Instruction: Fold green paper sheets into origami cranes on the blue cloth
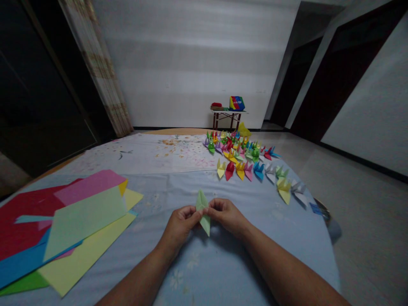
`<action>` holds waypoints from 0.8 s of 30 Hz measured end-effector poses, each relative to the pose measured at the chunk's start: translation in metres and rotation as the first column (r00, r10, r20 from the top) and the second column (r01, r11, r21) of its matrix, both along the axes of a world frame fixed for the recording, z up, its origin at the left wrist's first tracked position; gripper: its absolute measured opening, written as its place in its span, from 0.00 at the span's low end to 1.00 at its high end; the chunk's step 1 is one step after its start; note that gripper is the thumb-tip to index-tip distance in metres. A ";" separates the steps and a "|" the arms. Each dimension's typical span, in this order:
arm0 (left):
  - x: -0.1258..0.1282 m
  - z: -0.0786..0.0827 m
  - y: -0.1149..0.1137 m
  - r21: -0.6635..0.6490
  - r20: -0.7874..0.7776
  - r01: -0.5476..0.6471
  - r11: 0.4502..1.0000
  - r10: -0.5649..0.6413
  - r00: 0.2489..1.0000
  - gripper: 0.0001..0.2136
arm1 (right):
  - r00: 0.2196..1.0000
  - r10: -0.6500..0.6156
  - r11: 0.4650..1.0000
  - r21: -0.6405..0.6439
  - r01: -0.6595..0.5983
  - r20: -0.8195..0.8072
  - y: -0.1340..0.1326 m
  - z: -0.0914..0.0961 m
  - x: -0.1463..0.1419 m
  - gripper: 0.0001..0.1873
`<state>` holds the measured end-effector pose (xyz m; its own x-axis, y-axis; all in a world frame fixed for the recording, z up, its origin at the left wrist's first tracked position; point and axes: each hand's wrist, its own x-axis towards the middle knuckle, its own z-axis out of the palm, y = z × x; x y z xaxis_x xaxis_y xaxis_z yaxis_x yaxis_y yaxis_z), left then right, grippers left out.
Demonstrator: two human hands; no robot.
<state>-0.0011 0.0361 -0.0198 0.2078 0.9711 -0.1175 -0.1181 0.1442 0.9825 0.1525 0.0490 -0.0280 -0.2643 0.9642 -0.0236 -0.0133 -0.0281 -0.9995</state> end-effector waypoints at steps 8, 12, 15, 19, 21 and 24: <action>-0.005 -0.002 0.004 -0.045 0.184 0.186 0.982 -0.175 0.967 0.13 | 0.995 0.039 0.998 -0.044 -0.043 -0.091 0.003 0.003 0.009 0.21; -0.007 -0.001 0.005 -0.046 0.160 0.190 0.981 -0.180 0.971 0.14 | 0.995 0.027 0.999 -0.032 -0.030 -0.092 0.004 0.003 0.010 0.21; -0.007 -0.001 0.005 -0.067 0.134 0.174 0.983 -0.163 0.977 0.15 | 0.998 -0.011 0.998 -0.059 0.008 -0.061 0.004 0.003 0.008 0.22; -0.005 0.003 0.004 -0.051 0.156 0.176 0.983 -0.166 0.974 0.16 | 0.995 -0.055 0.996 -0.079 0.049 -0.082 0.005 0.001 0.008 0.20; -0.004 0.005 0.004 -0.058 0.143 0.110 0.992 -0.101 0.985 0.16 | 0.990 -0.071 0.995 -0.084 0.061 -0.120 0.006 0.000 0.009 0.19; -0.003 0.005 0.005 -0.083 0.107 -0.012 0.997 0.021 0.994 0.18 | 0.984 -0.077 0.994 -0.093 0.062 -0.162 0.007 -0.002 0.011 0.19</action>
<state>-0.0038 0.0407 -0.0152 0.2078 0.9625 -0.1744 -0.2251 0.2206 0.9490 0.1632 0.0556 -0.0298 -0.2038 0.9765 -0.0705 -0.1827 -0.1087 -0.9771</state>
